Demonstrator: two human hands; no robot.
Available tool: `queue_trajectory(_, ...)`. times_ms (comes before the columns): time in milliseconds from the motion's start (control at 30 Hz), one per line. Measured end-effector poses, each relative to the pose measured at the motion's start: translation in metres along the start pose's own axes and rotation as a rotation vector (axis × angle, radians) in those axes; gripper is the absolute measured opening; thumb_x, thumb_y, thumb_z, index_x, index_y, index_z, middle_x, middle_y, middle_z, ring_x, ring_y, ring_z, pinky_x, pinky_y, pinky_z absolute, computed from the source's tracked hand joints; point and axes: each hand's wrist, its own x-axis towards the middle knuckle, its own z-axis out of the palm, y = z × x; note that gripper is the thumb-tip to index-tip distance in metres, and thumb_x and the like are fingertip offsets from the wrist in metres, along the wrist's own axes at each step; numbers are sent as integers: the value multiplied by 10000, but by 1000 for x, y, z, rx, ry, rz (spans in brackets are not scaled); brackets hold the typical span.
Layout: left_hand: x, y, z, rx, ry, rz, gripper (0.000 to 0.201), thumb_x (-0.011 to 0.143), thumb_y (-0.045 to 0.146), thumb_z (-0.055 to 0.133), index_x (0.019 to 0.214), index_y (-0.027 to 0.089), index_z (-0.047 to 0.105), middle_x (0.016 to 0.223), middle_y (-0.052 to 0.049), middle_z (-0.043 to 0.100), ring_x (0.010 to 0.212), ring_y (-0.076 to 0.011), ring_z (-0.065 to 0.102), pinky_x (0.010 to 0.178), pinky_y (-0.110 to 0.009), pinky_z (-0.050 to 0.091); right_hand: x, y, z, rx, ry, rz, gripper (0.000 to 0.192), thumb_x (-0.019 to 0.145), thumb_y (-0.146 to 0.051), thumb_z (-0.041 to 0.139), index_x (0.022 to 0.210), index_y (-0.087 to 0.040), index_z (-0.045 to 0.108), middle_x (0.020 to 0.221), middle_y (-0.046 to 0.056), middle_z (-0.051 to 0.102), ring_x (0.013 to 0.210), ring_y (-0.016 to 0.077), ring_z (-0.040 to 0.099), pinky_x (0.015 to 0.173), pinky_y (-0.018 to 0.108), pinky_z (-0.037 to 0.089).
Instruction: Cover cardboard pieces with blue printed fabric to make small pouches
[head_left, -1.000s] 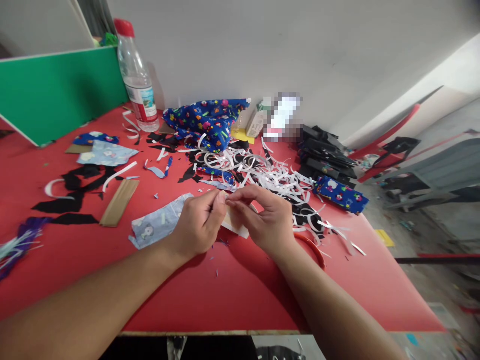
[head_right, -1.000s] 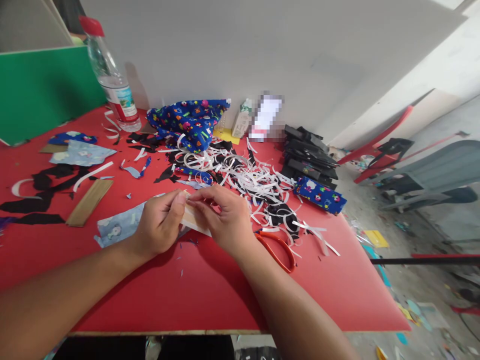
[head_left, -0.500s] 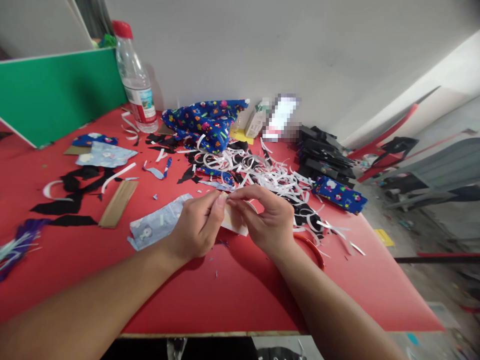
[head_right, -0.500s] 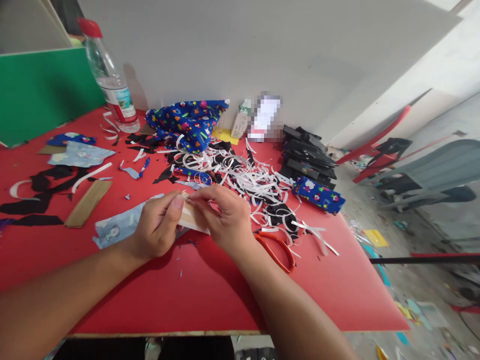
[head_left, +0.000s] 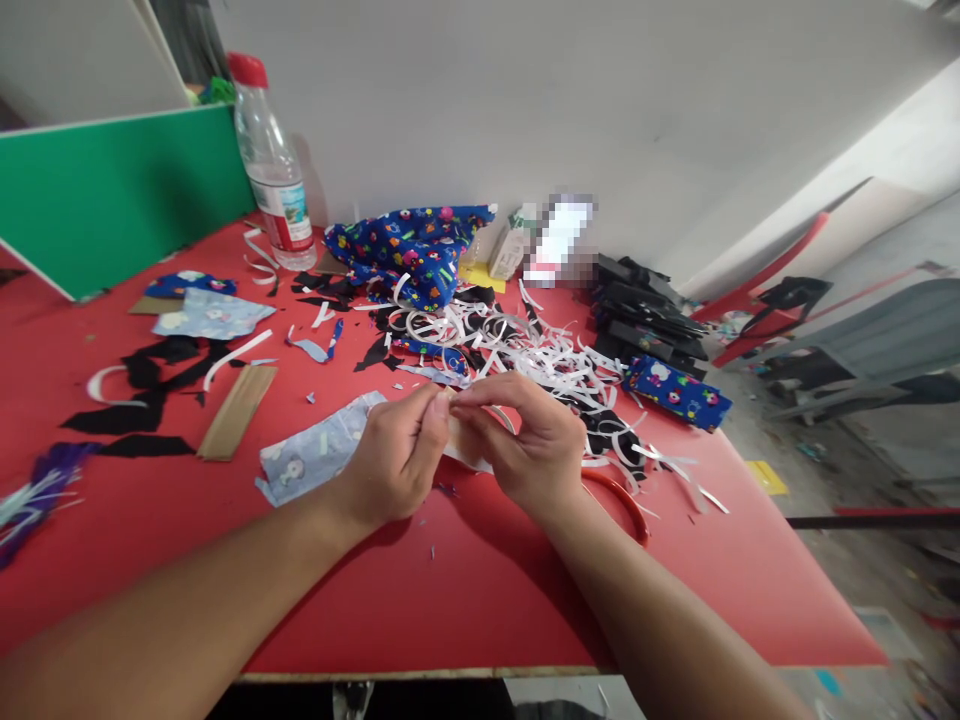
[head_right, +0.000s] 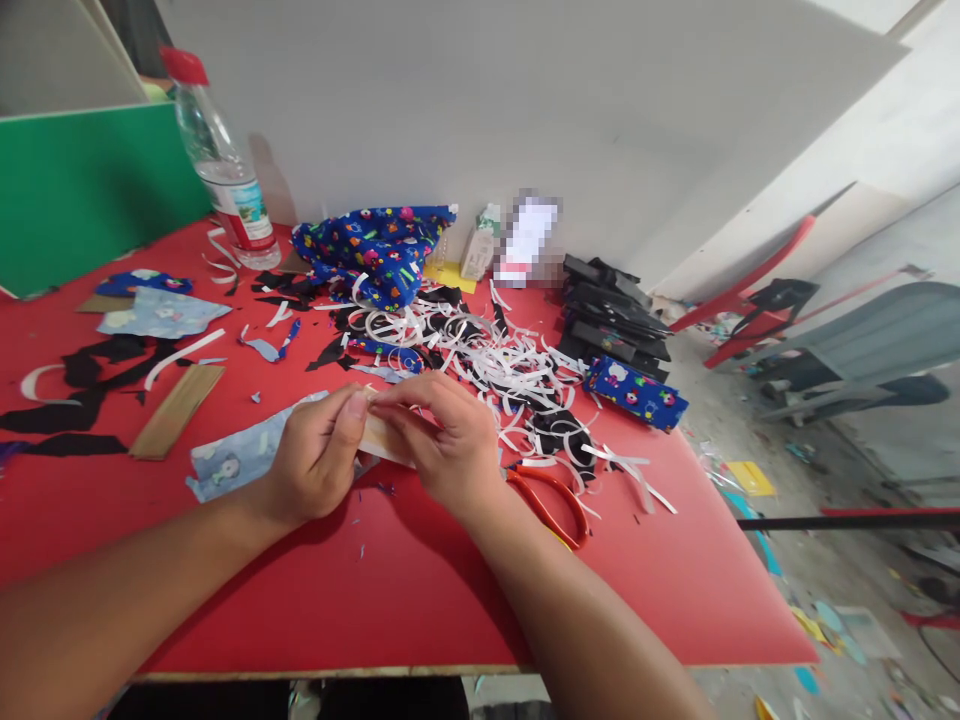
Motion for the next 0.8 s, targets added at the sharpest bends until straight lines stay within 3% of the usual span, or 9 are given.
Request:
queue_trajectory(300,1,1,0,8,-7,20,334,1114,258,380,792,229,467,612,43,495,514,-113,466,523,-274,363,0,-2,1,27,29,70,140,924,-144,747,964,-276,767,887,-23,805,794,148,745,747,300,604)
queue_trajectory(633,1,-1,0,97,2,120,308,1081,186,417,778,236,407,601,65,414,483,-99,408,502,-273,305,1,-4,-4,-85,-14,94,98,953,-190,695,901,-267,724,850,-24,784,771,156,728,750,307,578)
queue_trajectory(800,0,0,0,114,-10,135,305,1073,172,432,777,234,396,606,72,402,488,-90,408,504,-266,295,2,0,-7,-147,-98,6,83,1013,-208,612,955,-262,638,884,-6,734,793,156,685,740,302,527)
